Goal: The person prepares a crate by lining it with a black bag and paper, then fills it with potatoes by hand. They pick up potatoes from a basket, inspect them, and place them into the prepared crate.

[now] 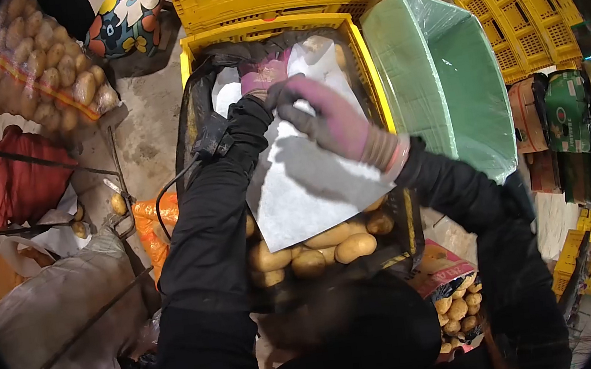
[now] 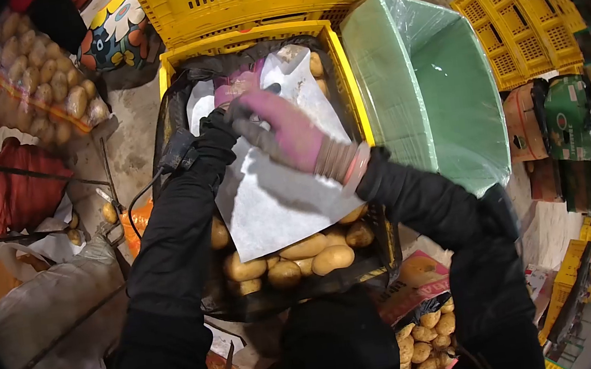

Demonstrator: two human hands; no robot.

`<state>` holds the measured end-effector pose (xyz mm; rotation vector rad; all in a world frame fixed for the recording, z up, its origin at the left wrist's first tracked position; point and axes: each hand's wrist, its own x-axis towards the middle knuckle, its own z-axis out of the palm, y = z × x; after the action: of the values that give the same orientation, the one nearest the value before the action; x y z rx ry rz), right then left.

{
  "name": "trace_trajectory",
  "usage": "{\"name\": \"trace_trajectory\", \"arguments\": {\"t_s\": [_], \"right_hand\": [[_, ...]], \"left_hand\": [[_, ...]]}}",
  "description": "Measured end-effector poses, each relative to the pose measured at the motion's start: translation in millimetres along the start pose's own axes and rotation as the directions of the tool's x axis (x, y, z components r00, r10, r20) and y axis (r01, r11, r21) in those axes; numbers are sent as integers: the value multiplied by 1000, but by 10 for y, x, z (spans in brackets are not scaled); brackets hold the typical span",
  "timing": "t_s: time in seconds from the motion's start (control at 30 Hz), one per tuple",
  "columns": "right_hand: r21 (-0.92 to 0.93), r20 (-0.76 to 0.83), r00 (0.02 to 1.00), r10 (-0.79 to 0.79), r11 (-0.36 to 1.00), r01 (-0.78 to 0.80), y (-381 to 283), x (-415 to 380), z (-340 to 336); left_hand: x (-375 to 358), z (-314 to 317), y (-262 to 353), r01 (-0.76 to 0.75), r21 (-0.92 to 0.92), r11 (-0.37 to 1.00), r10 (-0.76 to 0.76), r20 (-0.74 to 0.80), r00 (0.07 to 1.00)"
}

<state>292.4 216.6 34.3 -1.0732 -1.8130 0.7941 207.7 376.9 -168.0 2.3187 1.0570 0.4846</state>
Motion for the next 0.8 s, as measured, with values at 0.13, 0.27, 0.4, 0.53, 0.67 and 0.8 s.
{"name": "trace_trajectory", "arguments": {"t_s": [0.13,0.27,0.4,0.53,0.67,0.8], "right_hand": [[-25,-54,998,46,999,-47,-433,-145,-72],[23,-200,968,151,988,-150,-586,-481,-120],[-29,-290,955,64,997,-75,-661,-871,-294],[28,-425,789,444,877,-479,-871,-1531,-426],[-414,-510,753,415,649,-638,-1114,-2569,-247],[64,-493,454,742,551,-832,-1099,-3173,-146]], "left_hand": [[-212,-529,564,9,496,869,-2,-16,1000],[-539,-702,854,-9,622,783,28,-22,999],[-1547,-1206,1385,-291,272,917,274,98,957],[-2830,-1622,1819,-21,-201,979,-65,-412,909],[-4012,-1510,1698,519,-575,633,-753,-302,584],[-4297,-1423,1752,669,-606,430,-766,147,625]]}}
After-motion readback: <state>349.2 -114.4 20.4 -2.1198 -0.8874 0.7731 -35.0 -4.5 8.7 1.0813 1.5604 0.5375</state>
